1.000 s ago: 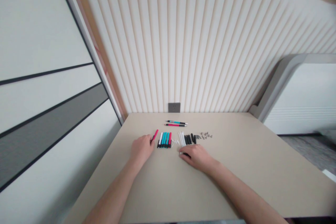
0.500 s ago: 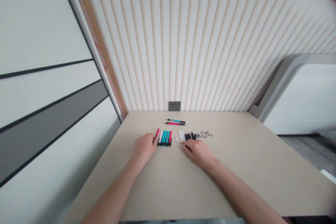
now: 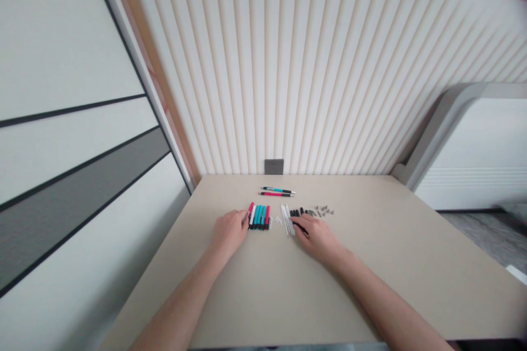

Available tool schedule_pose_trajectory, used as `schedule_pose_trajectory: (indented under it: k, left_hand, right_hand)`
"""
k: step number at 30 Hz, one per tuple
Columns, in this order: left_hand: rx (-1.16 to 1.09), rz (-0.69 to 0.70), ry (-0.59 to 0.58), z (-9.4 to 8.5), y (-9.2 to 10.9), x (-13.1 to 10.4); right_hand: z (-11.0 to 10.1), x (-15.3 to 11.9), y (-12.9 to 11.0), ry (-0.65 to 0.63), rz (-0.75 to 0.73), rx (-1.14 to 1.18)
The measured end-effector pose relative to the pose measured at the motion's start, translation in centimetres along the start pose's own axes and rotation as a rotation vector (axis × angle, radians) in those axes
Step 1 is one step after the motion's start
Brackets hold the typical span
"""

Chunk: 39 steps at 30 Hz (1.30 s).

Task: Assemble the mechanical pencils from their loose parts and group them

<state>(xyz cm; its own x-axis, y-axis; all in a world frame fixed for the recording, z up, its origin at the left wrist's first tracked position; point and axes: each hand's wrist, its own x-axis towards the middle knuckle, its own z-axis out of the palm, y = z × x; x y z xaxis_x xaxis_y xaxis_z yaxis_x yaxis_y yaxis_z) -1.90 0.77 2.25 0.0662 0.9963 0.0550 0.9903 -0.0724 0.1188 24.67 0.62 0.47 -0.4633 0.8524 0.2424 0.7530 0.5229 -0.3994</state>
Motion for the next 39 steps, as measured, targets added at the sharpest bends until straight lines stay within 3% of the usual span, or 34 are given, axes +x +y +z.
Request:
schedule_pose_trajectory:
  k: [15, 39]
  left_hand:
    - [0.042, -0.018, -0.008, -0.11, -0.19, -0.08]
    - [0.058, 0.012, 0.017, 0.57, -0.53, 0.09]
  right_hand:
    - [0.80, 0.04, 0.79, 0.009, 0.002, 0.039]
    - [0.34, 0.06, 0.53, -0.002, 0.018, 0.045]
